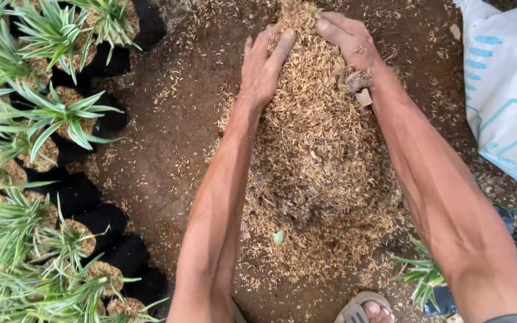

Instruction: The person prepares a black plastic nursery bag, fills it with soil and wood shavings, places a small variegated plant inside, and firms the medium around the roots. The finished potted plant is set aside with others.

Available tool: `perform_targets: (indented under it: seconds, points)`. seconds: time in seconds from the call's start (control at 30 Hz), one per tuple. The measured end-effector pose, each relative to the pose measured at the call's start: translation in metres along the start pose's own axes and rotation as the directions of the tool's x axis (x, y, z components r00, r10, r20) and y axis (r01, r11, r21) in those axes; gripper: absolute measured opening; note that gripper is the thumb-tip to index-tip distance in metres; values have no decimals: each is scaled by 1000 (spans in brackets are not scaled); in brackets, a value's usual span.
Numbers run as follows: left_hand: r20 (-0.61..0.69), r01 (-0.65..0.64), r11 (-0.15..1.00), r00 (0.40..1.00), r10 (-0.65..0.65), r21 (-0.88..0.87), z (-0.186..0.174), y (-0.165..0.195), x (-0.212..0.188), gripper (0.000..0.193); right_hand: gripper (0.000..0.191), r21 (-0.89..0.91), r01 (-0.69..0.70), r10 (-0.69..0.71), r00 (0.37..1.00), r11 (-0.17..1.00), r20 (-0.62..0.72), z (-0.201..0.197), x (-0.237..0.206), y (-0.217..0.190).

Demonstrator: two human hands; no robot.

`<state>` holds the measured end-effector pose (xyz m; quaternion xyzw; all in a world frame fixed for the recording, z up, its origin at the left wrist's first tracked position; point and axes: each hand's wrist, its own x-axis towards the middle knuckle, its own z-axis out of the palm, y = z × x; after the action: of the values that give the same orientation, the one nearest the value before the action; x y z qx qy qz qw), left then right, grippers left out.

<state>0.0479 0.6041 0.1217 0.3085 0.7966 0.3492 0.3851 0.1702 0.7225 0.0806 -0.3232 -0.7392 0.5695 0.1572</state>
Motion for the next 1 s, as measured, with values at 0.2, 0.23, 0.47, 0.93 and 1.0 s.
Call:
perform_targets:
  seconds: [0.2, 0.23, 0.47, 0.93, 1.0]
  points:
    - [-8, -120, 956, 992, 122, -269, 25, -15, -52, 110, 86, 413, -25, 33, 999, 910, -11, -15, -93, -22]
    - [-9, -193, 954, 980, 197, -228, 28, -20, -67, 106, 87, 515, -26, 31, 1000, 857, -2, -15, -112, -28]
    - [97, -603, 756, 794, 601, 254, 35, -60, -172, 75, 57, -615, 247, -357, 932, 749, -59, -25, -236, -42]
    - [-423, -63, 995, 906, 27, -73, 58, -80, -253, 79, 89, -207, 896, -614, 423, 393, 666, 144, -423, -14]
    - [-339, -192, 964, 933, 120, -187, 63, -51, -263, 78, 79, -473, 874, -513, 356, -113, 781, 134, -385, -23]
